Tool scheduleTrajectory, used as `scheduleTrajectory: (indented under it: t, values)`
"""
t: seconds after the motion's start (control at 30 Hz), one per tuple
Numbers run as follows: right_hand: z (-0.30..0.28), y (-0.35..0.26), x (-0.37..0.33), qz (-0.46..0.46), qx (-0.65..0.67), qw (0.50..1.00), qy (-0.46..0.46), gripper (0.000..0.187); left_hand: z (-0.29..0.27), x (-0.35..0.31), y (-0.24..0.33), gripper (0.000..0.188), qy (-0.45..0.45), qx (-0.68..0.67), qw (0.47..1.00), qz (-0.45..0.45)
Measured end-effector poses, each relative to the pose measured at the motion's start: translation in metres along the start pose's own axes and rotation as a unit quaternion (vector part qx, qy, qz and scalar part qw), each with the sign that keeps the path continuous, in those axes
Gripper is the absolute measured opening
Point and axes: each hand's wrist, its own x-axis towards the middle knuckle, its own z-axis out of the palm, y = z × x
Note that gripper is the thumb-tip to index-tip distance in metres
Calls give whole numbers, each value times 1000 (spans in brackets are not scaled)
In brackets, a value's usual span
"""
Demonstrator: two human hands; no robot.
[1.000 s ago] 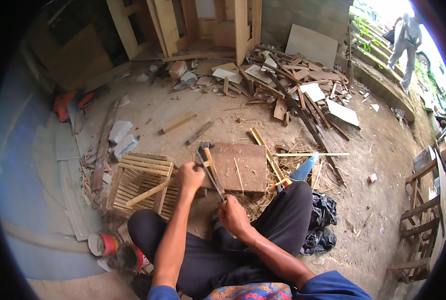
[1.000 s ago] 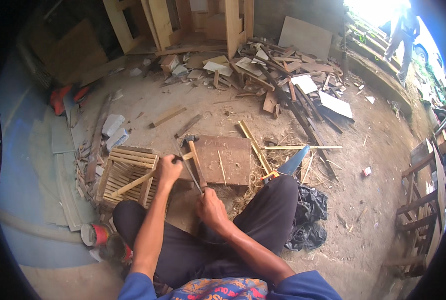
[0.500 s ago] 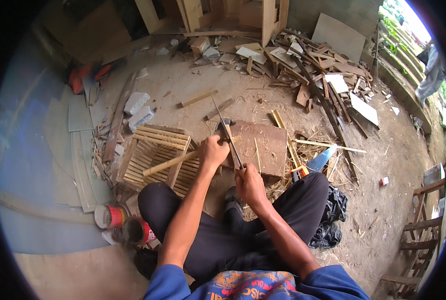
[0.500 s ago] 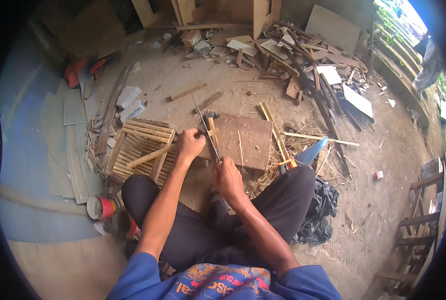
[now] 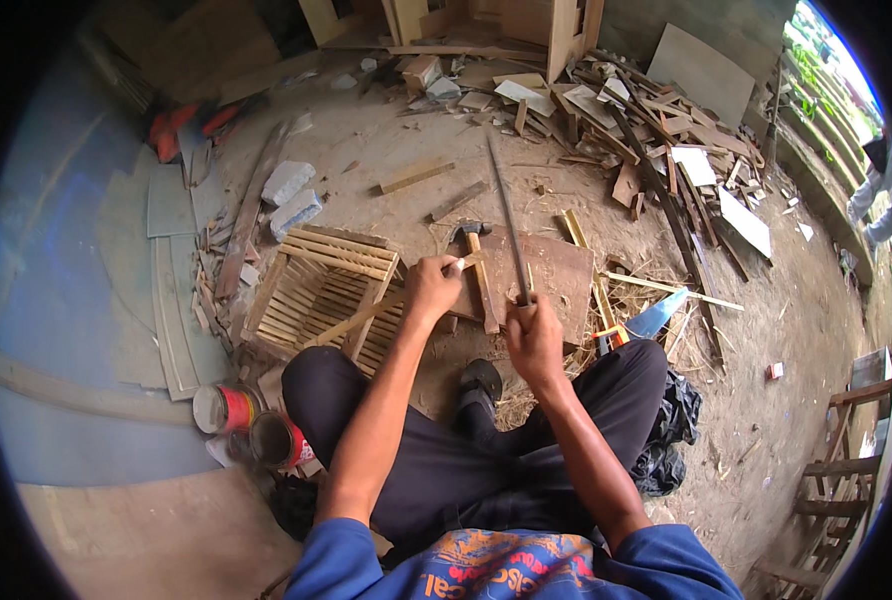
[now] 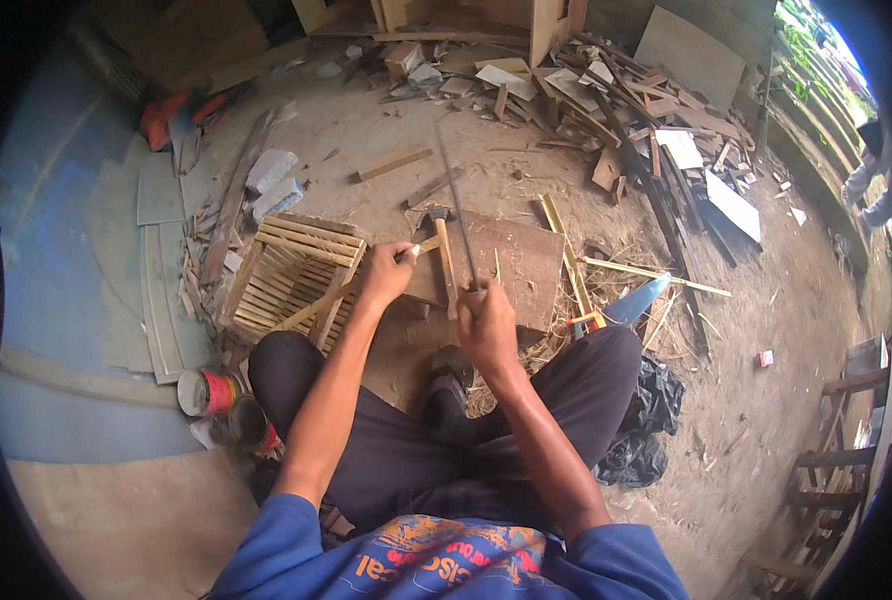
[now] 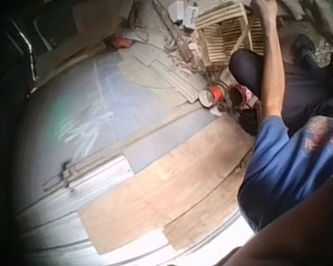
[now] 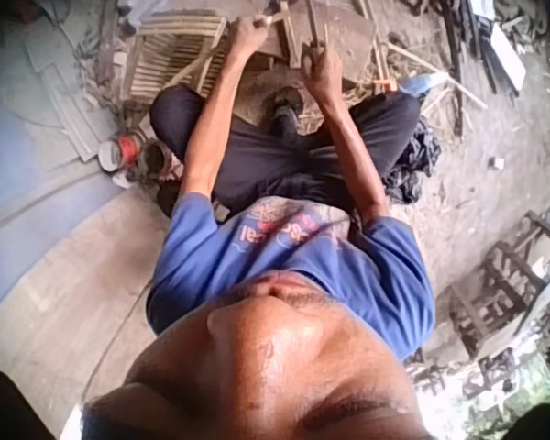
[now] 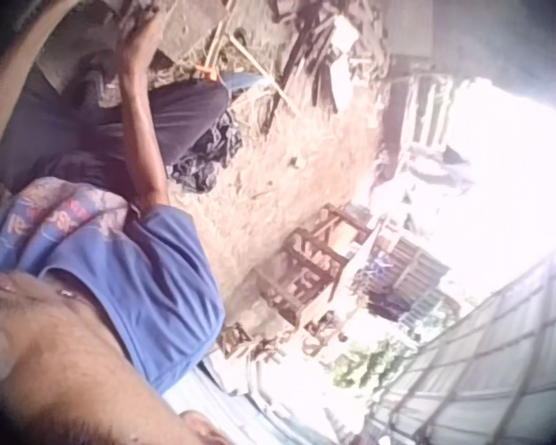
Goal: The person sits on the floor and assembles a rectangular bamboo structure. They use a hammer to drive nails into the bamboo slats and a hand saw to trim the ends of the slats flush with the frame.
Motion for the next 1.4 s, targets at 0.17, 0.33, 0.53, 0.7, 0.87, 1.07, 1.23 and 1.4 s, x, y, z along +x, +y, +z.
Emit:
scheduleTrajectory:
  t: [0.17,0.33,0.53,0.7,0.87,1.07,1.23,1.4]
  values:
    - [-12,41,2,96,-54,994,-16,27,-8,2,-5,22,-16,-14,999,-38]
    - [-11,88,-19,150,-132,980,-12,29,-15,-6,1,22,22,-40,999,7]
    - [-18,91,-26,167,-210,962,-50,31,-23,-10,-1,25,18,3,1000,23]
    - [-2,105,-28,137,-352,925,-34,53,-15,-8,-6,29,7,-3,999,52]
    - [8,98,-29,101,-333,937,-22,58,-19,-9,-17,32,-14,91,993,77]
    - [-1,110,-33,154,-314,936,-44,53,-22,-7,-22,30,-7,126,983,131]
    - [-22,104,-29,118,-207,971,-36,39,-20,-17,-12,29,-53,113,977,174]
    - [-37,127,-21,198,-77,971,109,36,-2,-26,15,31,-91,90,968,218]
